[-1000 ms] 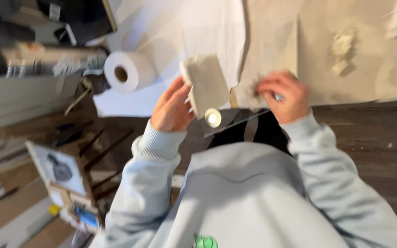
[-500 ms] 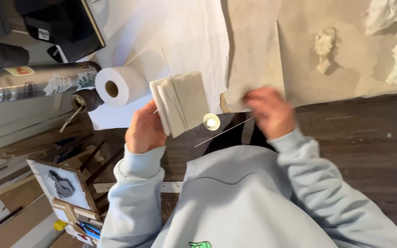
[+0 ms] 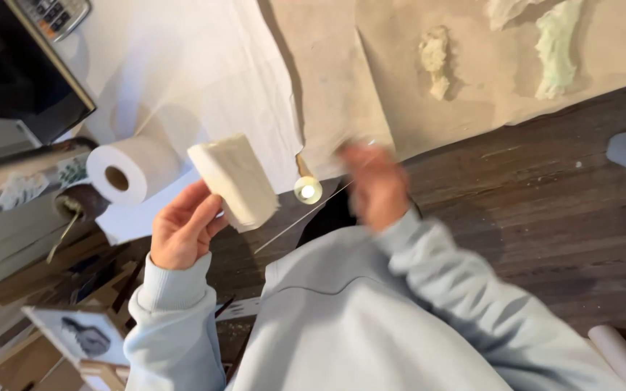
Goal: Cleaning a small pane of glass using a cleaning solution and paper towels.
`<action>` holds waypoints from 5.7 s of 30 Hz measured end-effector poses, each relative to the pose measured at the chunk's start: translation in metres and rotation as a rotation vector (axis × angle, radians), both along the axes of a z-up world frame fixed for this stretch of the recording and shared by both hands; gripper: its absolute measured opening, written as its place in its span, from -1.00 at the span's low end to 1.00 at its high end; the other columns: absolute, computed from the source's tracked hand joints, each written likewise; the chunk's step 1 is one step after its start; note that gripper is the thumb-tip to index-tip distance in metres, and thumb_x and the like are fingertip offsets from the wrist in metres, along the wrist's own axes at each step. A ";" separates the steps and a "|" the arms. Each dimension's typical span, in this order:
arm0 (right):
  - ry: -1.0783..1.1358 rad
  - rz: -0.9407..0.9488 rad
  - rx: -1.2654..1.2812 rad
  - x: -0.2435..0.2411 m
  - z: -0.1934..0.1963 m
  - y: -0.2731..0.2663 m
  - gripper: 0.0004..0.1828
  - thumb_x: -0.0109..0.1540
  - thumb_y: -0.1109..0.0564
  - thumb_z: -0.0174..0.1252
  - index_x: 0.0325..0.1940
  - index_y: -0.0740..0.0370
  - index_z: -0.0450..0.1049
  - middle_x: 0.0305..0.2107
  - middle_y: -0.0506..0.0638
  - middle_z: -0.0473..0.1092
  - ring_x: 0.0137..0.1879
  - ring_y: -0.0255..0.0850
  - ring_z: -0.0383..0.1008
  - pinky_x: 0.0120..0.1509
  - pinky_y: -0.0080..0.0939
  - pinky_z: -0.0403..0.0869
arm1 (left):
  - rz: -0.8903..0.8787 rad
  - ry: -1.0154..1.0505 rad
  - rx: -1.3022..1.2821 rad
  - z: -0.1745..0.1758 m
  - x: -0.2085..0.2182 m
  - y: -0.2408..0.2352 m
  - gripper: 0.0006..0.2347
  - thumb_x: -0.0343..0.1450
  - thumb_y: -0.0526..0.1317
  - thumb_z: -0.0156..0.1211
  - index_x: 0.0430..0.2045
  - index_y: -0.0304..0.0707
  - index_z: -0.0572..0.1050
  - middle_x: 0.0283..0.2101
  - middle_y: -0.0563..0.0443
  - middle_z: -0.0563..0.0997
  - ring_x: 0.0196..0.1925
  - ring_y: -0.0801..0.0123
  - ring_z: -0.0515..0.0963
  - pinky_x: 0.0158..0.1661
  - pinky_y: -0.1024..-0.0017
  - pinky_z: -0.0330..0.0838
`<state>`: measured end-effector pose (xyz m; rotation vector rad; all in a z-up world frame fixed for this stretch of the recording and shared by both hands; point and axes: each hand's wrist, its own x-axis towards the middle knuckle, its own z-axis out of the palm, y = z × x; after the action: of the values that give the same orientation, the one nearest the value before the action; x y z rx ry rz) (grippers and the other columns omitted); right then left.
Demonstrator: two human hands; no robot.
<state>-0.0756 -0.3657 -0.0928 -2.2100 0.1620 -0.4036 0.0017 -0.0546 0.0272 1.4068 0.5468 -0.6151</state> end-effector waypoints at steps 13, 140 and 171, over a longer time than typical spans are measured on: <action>0.179 -0.051 -0.068 0.035 -0.055 -0.030 -0.75 0.35 0.26 0.23 0.10 0.21 0.68 0.00 0.09 0.58 0.05 0.06 0.60 0.16 0.00 0.54 | -0.078 -0.136 0.359 0.009 -0.003 -0.030 -0.66 0.52 -0.37 0.25 0.19 -0.57 0.52 -0.03 -0.30 0.72 -0.12 0.24 0.72 -0.13 0.34 0.72; -0.205 -0.025 0.348 0.104 -0.034 0.076 -0.79 0.37 0.41 0.21 0.05 0.33 0.66 -0.08 0.23 0.56 0.07 0.14 0.57 0.24 0.01 0.49 | 0.591 0.105 -0.412 -0.139 -0.023 0.039 -0.61 0.46 -0.20 0.26 0.16 -0.44 0.52 0.10 -0.50 0.66 -0.01 -0.28 0.75 -0.15 -0.25 0.71; -0.129 -0.105 0.440 0.093 -0.083 0.071 -0.60 0.20 0.41 0.26 0.10 0.24 0.69 0.04 0.16 0.53 0.16 0.05 0.58 0.14 -0.05 0.60 | 0.614 0.184 -0.345 -0.027 0.004 -0.015 -0.62 0.40 -0.26 0.30 0.13 -0.34 0.57 0.15 -0.34 0.68 0.05 -0.17 0.74 0.03 -0.16 0.70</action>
<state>0.0176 -0.2944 -0.1756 -1.7426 0.2699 -0.5135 0.0057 -0.0701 -0.0001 0.7979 0.9241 -0.3169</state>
